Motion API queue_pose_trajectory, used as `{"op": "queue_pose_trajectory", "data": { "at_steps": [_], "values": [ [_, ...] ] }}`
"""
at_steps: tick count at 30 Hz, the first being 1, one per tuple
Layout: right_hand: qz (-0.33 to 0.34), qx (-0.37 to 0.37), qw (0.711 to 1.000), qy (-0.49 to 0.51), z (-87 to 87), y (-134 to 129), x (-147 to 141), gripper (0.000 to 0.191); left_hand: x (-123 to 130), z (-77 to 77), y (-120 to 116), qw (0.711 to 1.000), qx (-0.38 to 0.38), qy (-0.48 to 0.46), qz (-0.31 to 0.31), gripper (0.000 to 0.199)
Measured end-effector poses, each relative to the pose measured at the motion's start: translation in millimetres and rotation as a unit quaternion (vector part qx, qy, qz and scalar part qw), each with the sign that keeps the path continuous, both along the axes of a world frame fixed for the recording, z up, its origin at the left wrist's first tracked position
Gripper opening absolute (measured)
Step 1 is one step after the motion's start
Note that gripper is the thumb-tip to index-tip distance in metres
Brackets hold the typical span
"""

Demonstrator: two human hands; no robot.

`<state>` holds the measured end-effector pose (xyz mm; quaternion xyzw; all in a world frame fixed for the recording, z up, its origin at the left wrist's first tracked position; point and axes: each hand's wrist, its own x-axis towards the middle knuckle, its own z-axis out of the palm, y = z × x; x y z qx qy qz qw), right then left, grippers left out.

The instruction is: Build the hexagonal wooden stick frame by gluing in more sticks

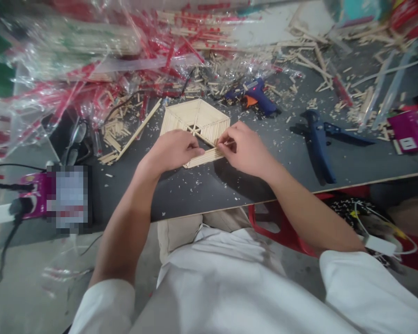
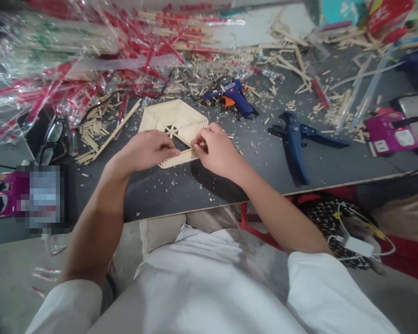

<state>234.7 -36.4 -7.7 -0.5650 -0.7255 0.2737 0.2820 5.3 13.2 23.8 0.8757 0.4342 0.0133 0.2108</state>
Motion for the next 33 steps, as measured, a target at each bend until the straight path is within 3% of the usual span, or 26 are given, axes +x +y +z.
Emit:
{"op": "queue_pose_trajectory", "data": {
  "at_steps": [11,22,33],
  "values": [
    [-0.046,0.085,0.995,0.016,-15.0,-11.7,-6.9,0.005,0.7,-0.3,1.0,1.000,-0.007,-0.025,0.000,0.037],
    [-0.068,0.061,0.995,0.042,-13.0,-11.2,-6.2,0.002,1.3,0.2,-0.9,1.000,0.001,-0.024,-0.003,0.040],
    [-0.073,0.075,0.992,0.066,-17.1,-8.2,-7.9,0.006,5.3,10.1,-2.2,0.998,-0.045,0.040,0.015,0.038]
  ]
}}
